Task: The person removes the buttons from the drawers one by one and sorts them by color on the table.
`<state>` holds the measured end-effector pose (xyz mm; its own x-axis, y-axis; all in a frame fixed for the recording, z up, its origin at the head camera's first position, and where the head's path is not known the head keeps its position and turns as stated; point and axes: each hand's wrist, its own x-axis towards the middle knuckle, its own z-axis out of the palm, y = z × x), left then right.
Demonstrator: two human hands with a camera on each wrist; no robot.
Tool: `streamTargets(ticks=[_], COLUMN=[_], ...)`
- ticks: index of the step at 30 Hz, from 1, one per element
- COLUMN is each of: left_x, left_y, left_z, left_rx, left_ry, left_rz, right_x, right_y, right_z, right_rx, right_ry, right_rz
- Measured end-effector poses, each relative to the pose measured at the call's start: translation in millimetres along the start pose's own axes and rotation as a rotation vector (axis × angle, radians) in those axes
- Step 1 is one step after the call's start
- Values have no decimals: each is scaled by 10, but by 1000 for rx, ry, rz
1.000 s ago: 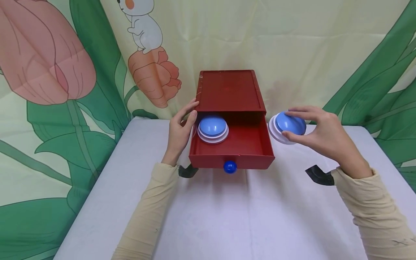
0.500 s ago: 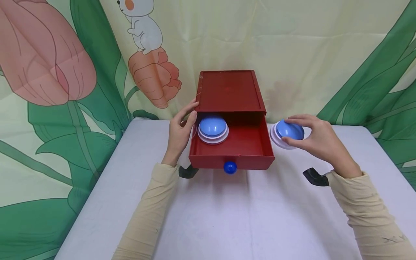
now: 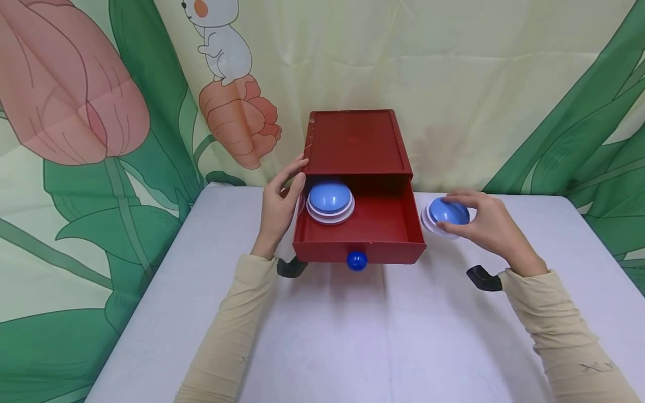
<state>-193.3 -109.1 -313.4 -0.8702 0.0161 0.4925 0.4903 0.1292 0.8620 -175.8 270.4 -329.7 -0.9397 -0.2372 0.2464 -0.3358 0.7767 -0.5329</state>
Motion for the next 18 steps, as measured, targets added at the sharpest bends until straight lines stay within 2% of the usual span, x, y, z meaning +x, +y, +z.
streamTargets(ticks=[3,18], left_x=[-17,-19], left_y=[80,69], left_z=[6,4], left_rx=[6,0], left_ry=[-3,0], left_rz=[-4,4], right_x=[-4,-9], right_y=[63,295], right_z=[63,216], right_rx=[2,-2], right_ry=[-13,-65], right_rz=[0,50])
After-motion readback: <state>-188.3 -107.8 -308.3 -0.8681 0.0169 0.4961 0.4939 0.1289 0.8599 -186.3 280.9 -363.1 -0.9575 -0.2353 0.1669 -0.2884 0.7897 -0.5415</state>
